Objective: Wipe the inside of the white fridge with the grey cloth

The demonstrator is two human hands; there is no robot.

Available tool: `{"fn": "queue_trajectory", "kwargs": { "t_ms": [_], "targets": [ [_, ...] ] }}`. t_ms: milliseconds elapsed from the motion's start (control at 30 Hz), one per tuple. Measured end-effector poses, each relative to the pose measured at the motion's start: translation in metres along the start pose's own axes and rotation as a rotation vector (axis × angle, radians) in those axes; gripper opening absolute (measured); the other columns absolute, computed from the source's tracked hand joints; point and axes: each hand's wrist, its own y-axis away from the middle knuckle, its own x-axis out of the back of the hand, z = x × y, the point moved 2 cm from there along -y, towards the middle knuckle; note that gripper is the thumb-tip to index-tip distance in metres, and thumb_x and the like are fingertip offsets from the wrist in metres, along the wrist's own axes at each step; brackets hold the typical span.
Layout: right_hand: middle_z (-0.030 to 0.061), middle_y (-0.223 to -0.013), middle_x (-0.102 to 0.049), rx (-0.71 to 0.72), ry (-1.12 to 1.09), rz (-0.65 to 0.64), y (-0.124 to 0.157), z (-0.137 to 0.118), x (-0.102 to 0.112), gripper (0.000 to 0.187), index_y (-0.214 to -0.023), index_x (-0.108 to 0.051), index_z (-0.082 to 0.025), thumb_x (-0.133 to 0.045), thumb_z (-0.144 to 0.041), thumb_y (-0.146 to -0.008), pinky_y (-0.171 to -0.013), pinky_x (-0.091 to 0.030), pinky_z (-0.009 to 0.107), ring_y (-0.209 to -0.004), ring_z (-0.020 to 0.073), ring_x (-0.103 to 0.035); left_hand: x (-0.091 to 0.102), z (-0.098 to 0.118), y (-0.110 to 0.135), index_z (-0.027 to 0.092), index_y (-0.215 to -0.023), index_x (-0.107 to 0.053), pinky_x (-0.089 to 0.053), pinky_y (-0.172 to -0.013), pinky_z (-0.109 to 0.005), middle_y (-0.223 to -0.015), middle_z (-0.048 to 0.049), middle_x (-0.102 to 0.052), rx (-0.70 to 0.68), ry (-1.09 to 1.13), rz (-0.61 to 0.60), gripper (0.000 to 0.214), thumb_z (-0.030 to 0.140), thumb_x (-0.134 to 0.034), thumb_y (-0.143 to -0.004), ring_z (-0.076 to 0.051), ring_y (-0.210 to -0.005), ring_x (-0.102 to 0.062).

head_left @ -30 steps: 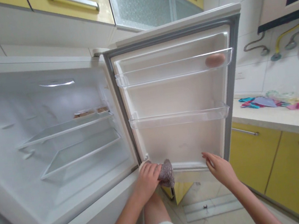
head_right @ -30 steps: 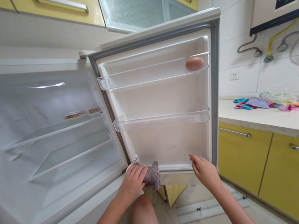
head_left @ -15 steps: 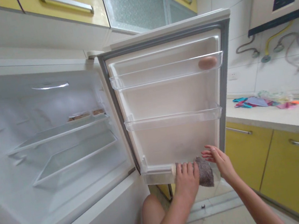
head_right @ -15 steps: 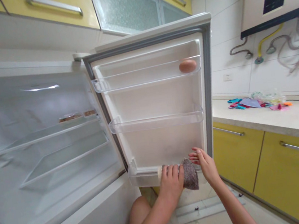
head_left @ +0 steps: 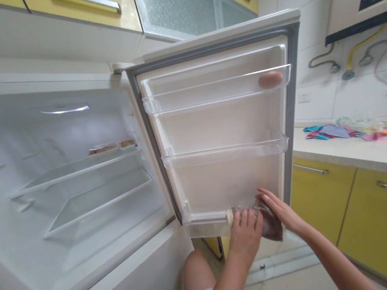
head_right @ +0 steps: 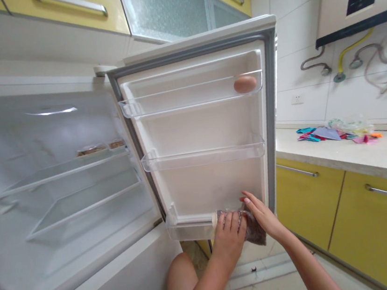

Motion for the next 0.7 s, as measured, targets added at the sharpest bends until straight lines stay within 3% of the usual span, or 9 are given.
{"fn": "queue_trajectory", "kwargs": {
  "t_ms": [200,300,433,533,700],
  "targets": [
    [0.0100,-0.128,-0.072,0.054,0.121,-0.001,0.003,-0.007,-0.001,0.066,-0.138,-0.058,-0.025,-0.042,-0.070,-0.093,-0.120,-0.037,0.056,-0.131,0.0307,-0.059,0.011,-0.076,0.041,0.021,-0.150,-0.039,-0.043,-0.109,-0.048,-0.135,-0.0116,-0.063,-0.005,0.070,-0.194,0.062,0.037,-0.059,-0.094,-0.025,-0.122,-0.058],
    [0.0090,-0.128,-0.072,0.038,0.143,-0.003,0.005,-0.010,-0.001,0.065,-0.138,-0.058,-0.025,-0.040,-0.070,-0.093,-0.119,-0.038,0.056,-0.131,0.0305,-0.059,0.018,-0.125,0.069,0.023,-0.146,-0.043,-0.044,-0.107,-0.049,-0.131,-0.0117,-0.065,0.060,0.068,-0.285,0.069,0.046,-0.069,-0.087,-0.028,-0.120,-0.060],
    [0.0087,-0.124,-0.074,0.049,0.168,0.007,0.006,-0.010,-0.003,0.064,-0.137,-0.059,-0.025,-0.039,-0.069,-0.094,-0.117,-0.040,0.056,-0.129,0.0309,-0.061,0.025,-0.174,0.097,0.022,-0.143,-0.046,-0.043,-0.109,-0.049,-0.128,-0.0121,-0.066,0.084,0.066,-0.347,0.065,0.041,-0.069,-0.086,-0.028,-0.118,-0.062],
    [0.0079,-0.121,-0.075,0.066,0.177,0.037,0.007,-0.006,-0.005,0.061,-0.133,-0.062,-0.027,-0.041,-0.069,-0.093,-0.116,-0.042,0.057,-0.126,0.0318,-0.063,0.025,-0.186,0.104,0.023,-0.143,-0.045,-0.040,-0.113,-0.051,-0.130,-0.0118,-0.065,0.072,0.076,-0.358,0.059,0.038,-0.063,-0.090,-0.028,-0.122,-0.060],
    [0.0083,-0.129,-0.072,0.006,0.005,0.032,0.004,-0.001,-0.004,0.067,-0.138,-0.056,-0.026,-0.040,-0.072,-0.093,-0.120,-0.037,0.056,-0.134,0.0300,-0.057,0.026,-0.174,0.098,0.026,-0.146,-0.043,-0.040,-0.112,-0.056,-0.134,-0.0125,-0.064,0.081,0.066,-0.387,0.063,0.039,-0.064,-0.088,-0.031,-0.125,-0.060]
  ]
}}
